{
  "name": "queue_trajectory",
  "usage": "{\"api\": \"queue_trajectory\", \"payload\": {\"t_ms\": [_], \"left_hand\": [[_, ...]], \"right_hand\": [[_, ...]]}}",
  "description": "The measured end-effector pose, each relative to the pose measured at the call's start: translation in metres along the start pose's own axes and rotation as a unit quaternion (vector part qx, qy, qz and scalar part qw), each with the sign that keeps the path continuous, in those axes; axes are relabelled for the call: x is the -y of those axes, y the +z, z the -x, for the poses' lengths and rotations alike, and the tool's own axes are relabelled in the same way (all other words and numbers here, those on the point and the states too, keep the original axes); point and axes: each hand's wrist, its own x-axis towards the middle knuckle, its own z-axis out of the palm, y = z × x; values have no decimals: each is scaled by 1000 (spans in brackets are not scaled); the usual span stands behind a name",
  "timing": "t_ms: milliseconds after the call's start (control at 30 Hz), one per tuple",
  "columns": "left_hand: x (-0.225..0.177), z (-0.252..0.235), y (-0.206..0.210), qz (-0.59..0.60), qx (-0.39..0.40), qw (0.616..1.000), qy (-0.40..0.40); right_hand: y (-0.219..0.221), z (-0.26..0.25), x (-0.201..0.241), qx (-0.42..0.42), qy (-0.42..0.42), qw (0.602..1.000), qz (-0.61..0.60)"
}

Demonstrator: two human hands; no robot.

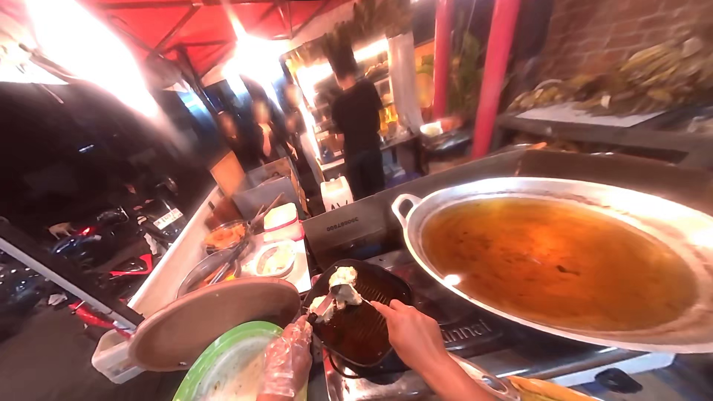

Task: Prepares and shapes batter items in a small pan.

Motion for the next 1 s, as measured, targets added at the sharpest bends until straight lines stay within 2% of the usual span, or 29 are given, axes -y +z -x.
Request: {"api": "queue_trajectory", "payload": {"t_ms": [167, 367, 633, 767, 900, 1000], "left_hand": [[6, -1, 2, -7, 16, 1000, -8], [6, -3, -11, -11, 36, 999, 0], [8, -10, -14, -18, 18, 1000, -16], [6, -14, -14, -6, 49, 998, -31], [5, -15, -18, 3, 71, 997, -28], [1, -9, -25, -12, 45, 999, -11]], "right_hand": [[-1, 0, 7, 10, -5, 1000, -1], [-6, -8, 15, 68, 7, 998, -2], [-2, -12, 19, 46, 4, 999, -2], [2, -12, 21, 54, 4, 999, -4], [10, -13, 24, 4, -16, 1000, -9], [10, -13, 24, 0, -18, 1000, 5]]}}
